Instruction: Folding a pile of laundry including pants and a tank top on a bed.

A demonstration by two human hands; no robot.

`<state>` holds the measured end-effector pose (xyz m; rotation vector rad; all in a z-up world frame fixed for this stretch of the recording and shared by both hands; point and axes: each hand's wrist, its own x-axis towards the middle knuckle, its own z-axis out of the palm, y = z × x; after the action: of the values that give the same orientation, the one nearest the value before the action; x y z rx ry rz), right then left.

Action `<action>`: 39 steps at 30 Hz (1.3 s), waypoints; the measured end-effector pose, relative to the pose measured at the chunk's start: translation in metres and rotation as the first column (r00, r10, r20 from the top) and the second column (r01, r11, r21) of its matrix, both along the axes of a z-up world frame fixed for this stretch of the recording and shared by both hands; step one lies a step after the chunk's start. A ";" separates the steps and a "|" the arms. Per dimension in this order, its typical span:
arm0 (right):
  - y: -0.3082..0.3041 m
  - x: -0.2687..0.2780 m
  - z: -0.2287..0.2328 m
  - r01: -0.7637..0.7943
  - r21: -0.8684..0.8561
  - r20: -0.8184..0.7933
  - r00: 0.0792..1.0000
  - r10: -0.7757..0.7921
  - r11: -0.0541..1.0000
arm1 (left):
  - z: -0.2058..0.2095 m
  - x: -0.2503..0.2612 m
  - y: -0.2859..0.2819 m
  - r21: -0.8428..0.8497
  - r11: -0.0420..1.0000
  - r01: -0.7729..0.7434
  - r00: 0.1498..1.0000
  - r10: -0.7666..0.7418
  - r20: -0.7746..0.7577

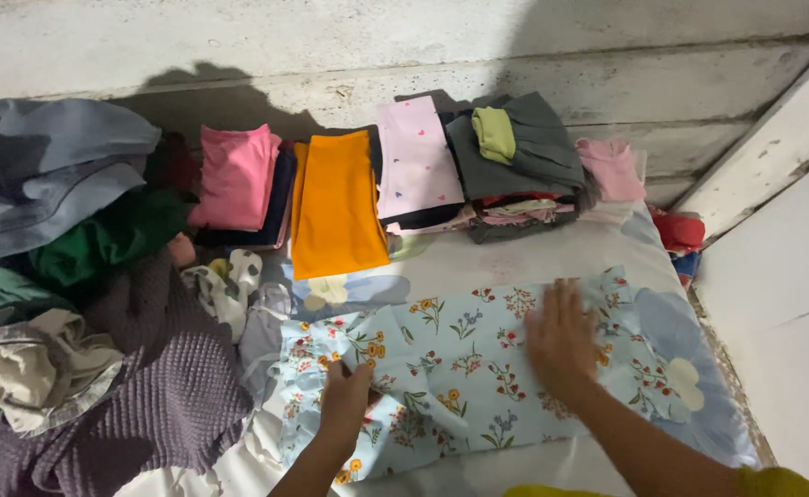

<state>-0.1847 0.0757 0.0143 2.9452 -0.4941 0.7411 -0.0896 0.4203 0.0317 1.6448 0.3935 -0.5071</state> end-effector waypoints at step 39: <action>-0.042 -0.118 0.043 -0.094 0.164 -0.269 0.953 0.137 0.982 | 0.062 -0.046 -0.068 0.350 0.936 -0.041 0.998 0.052 -0.021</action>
<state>-0.3026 0.0332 0.0574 3.1685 -0.3702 0.2953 -0.1353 0.3525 0.0936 1.9678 0.5689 -0.4437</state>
